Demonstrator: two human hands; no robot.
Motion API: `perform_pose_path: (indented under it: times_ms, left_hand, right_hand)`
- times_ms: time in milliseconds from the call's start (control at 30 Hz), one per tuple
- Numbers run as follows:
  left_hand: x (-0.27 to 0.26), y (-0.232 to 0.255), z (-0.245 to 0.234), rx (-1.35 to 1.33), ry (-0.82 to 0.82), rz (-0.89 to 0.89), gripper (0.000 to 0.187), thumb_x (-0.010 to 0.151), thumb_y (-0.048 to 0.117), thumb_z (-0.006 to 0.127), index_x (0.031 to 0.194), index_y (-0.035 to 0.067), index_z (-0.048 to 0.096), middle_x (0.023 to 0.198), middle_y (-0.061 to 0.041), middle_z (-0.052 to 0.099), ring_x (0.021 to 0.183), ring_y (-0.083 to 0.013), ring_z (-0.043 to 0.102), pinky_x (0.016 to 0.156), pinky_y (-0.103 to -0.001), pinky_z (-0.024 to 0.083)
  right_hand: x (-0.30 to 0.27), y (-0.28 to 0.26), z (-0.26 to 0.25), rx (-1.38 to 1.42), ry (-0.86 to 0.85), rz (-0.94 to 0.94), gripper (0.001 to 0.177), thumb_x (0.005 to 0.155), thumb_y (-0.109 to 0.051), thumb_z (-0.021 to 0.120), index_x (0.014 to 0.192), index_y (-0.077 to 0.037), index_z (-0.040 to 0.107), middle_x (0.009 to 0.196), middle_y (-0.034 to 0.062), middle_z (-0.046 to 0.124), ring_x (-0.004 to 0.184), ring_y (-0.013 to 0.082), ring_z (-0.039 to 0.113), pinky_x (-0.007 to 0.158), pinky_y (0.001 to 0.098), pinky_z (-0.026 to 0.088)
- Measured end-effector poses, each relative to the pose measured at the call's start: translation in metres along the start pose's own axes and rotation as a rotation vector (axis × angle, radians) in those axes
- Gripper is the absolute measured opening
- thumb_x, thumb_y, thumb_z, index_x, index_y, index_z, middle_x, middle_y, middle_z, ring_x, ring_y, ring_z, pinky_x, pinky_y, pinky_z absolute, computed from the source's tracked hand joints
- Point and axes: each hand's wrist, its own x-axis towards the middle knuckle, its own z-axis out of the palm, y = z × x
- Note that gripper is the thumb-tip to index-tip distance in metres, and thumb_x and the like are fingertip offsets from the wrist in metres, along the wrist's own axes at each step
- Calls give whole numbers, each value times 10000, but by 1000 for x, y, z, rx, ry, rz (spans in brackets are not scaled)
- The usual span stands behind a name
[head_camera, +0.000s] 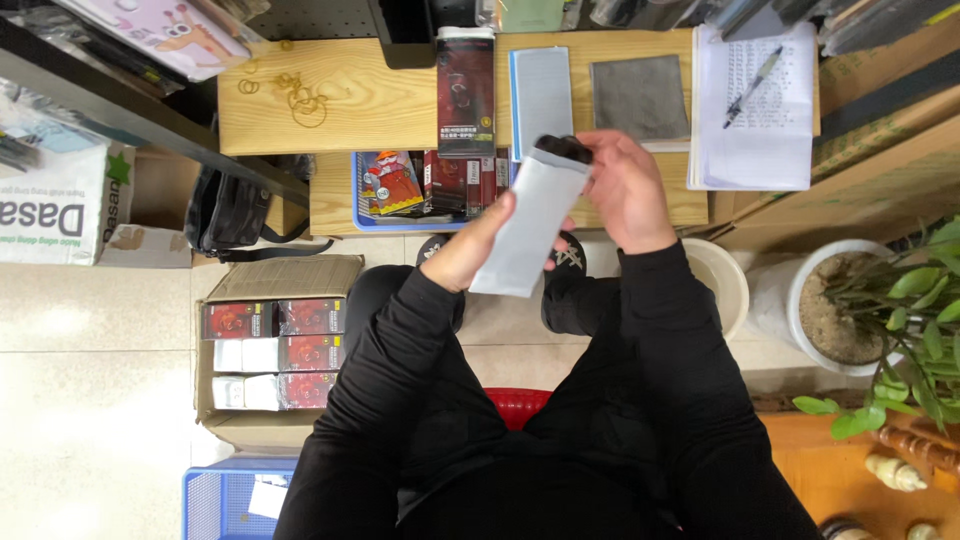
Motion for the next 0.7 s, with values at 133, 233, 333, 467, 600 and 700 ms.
perform_pose_path:
  times_ms: [133,233,333,467,600,700]
  left_hand:
    - [4,-18,11,-127,-44,-43,860,972,617,415,1466,-68,256,1252,-293,520,1131,-435,588,872,-590,562]
    - [4,-21,14,-212,-31,-97,785,986,571,441,1477,-25,298,1260,-286,540,1141,-434,592,871,-609,558]
    - [6,-18,14,-269,-89,-149,783,968,602,457,1427,-29,402,1202,-293,602,1081,-410,645,869,-566,575]
    - [7,-19,12,-322,-87,-197,757,965,585,450,1393,-39,433,1159,-322,615,1004,-439,672,810,-537,583]
    - [6,-16,19,-415,18,-197,733,940,520,534,1357,-79,463,1101,-331,614,953,-463,674,794,-603,570]
    - [6,-25,11,-484,-45,-197,696,967,502,509,1390,-48,458,1144,-346,601,1039,-487,639,838,-698,514]
  right_hand:
    - [-3,-6,4,27,85,-75,119,839,-124,607,893,-19,587,964,175,661,914,221,666,805,303,529]
    - [-5,-13,10,7,95,-108,86,775,-98,591,759,-26,545,855,195,632,817,207,598,728,286,439]
    - [-7,-24,23,-34,131,-124,95,762,-113,612,718,-58,548,820,180,661,749,185,654,665,235,449]
    - [-4,-18,17,-50,97,-129,119,751,-125,601,716,-21,556,803,216,640,720,203,636,635,243,430]
    - [-5,-14,14,-142,69,-143,103,703,-88,619,670,-31,540,797,199,632,701,169,563,605,221,358]
    - [0,-12,8,-177,112,-187,104,709,-62,644,680,-19,554,792,202,638,690,187,572,618,242,396]
